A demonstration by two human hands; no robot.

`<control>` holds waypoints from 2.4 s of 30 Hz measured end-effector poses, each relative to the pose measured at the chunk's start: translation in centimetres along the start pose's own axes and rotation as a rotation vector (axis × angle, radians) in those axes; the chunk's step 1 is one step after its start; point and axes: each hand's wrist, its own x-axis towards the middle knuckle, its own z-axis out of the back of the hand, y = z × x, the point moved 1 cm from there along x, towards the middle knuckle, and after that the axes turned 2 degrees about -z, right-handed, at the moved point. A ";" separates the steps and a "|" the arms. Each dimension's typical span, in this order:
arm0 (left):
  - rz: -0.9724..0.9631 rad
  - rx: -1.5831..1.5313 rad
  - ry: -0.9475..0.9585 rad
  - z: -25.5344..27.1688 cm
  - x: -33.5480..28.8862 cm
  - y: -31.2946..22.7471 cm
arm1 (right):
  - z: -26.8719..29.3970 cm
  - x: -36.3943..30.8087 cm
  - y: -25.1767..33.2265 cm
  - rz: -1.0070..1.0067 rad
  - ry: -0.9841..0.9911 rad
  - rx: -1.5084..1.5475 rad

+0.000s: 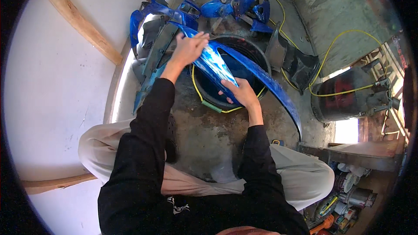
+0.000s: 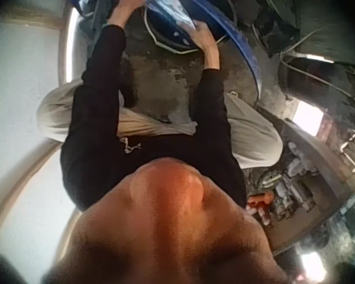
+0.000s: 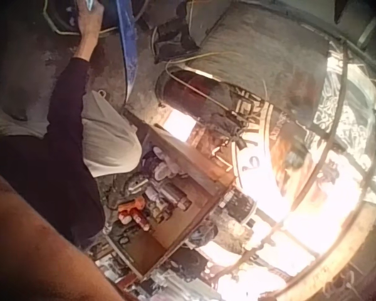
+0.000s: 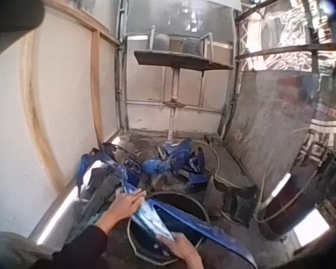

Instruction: The person wet sands a motorcycle fairing with sandpaper by hand over a bucket of water.

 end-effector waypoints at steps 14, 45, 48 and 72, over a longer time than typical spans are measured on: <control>-0.097 -0.092 0.054 1.4 -2.7 -3.6 | -0.1 0.0 0.0 0.029 0.004 0.021; -0.581 -0.134 0.296 3.3 -1.7 -4.4 | -0.4 0.3 -0.2 0.047 0.022 -0.006; -0.544 -0.018 0.367 4.5 0.6 -2.9 | -0.3 0.0 0.1 0.024 -0.017 -0.034; -0.337 0.348 0.508 6.1 1.6 -0.9 | -1.0 -0.1 0.8 -0.005 -0.017 -0.051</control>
